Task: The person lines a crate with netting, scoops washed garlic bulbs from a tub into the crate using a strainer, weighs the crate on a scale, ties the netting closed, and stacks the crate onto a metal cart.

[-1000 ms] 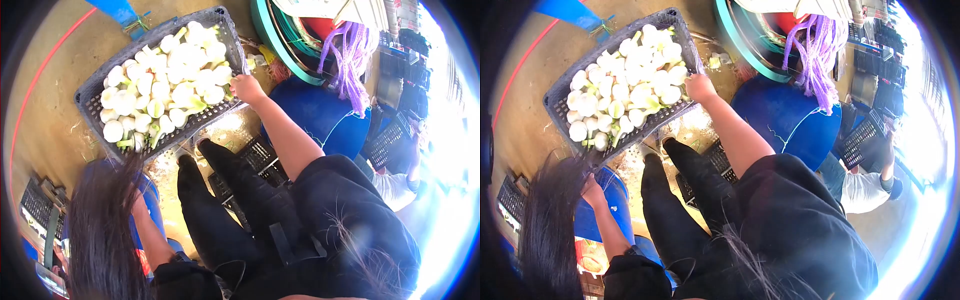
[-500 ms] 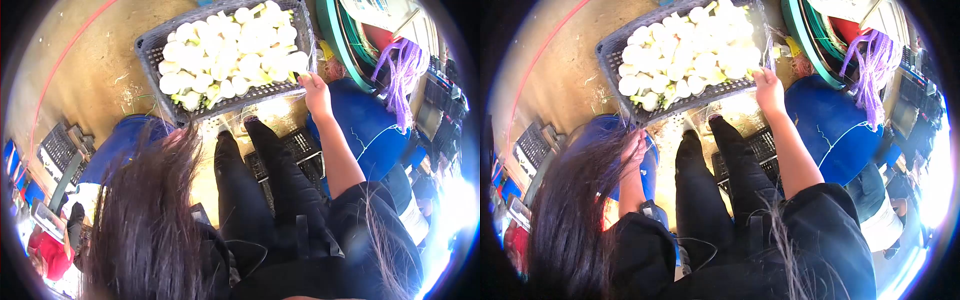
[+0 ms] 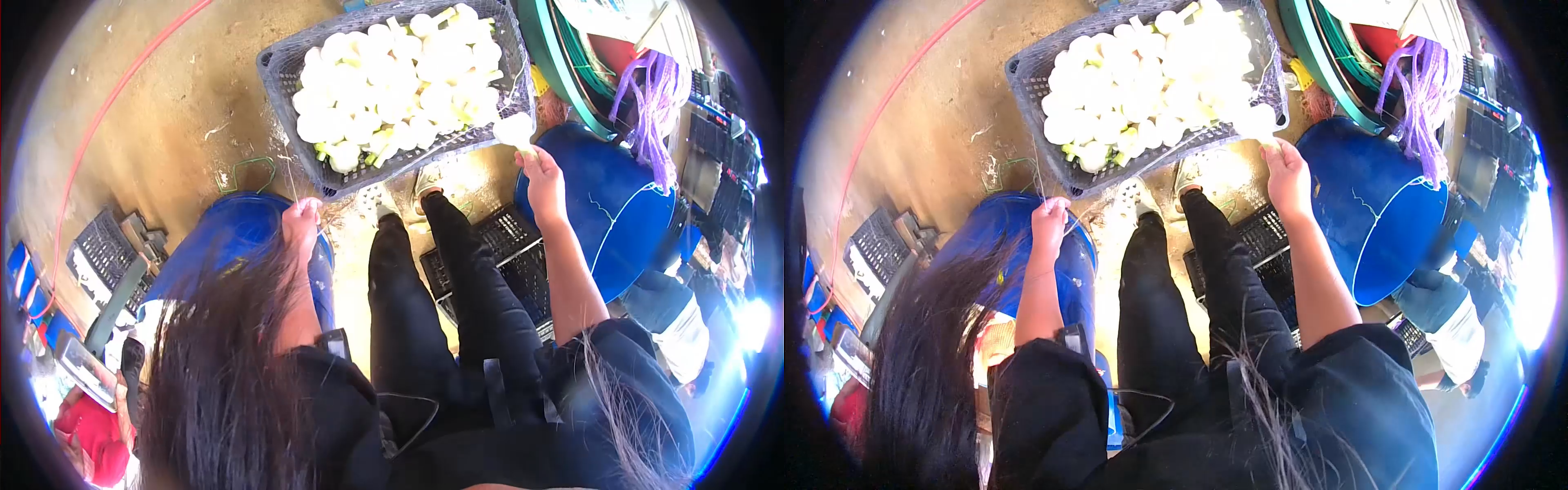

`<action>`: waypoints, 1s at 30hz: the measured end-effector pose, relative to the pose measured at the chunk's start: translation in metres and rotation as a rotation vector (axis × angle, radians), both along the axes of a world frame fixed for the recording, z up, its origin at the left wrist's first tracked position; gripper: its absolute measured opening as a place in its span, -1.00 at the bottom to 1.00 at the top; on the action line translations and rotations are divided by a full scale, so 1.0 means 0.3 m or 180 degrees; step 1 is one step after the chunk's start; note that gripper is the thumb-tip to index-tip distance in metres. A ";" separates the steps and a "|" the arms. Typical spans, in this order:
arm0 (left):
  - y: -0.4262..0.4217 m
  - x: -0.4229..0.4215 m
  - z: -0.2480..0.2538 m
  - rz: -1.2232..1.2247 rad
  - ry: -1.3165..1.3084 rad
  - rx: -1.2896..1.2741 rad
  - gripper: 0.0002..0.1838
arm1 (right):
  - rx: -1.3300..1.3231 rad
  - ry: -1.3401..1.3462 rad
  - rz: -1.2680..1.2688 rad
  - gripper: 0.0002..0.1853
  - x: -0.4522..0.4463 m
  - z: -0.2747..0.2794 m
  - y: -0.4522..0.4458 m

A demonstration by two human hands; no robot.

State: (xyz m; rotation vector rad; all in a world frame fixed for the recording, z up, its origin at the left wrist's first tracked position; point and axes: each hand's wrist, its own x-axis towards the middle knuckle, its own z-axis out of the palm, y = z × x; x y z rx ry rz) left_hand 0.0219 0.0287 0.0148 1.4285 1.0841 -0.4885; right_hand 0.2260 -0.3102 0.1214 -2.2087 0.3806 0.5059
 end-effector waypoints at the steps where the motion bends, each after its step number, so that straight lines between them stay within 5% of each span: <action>1: 0.018 0.009 -0.020 -0.0048 -0.0041 -0.0025 -0.80 | 0.0001 0.0053 -0.0004 -0.76 -0.016 0.013 -0.005; 4: 0.076 0.043 -0.044 -0.0014 -0.0034 -0.0234 -0.81 | -0.0178 0.0198 -0.0055 -0.77 -0.071 0.034 -0.032; 10: 0.243 0.115 -0.034 -0.1359 -0.0867 0.1011 -0.79 | 0.0204 0.0384 -0.0607 -0.74 -0.165 0.009 -0.074; 12: 0.257 0.219 0.074 -0.1539 -0.0423 0.1070 -0.78 | 0.0170 0.0654 -0.0648 -0.71 -0.203 -0.002 -0.039; 17: 0.152 0.311 0.189 -0.1268 -0.0271 0.0707 -0.77 | 0.0467 0.0629 -0.0636 -0.73 -0.271 -0.013 0.134; 22: 0.047 0.392 0.395 -0.2875 -0.0571 0.2684 -0.78 | 0.0907 0.0932 -0.0754 -0.74 -0.352 0.009 0.113; 26: 0.095 0.425 0.429 -0.2120 -0.0646 0.2393 -0.76 | 0.0055 0.1302 -0.1072 -0.78 -0.525 0.138 -0.156; 30: 0.075 0.435 0.405 -0.2348 -0.0776 0.2341 -0.73 | -0.0950 0.1379 -0.2193 -0.79 -0.825 0.232 -0.481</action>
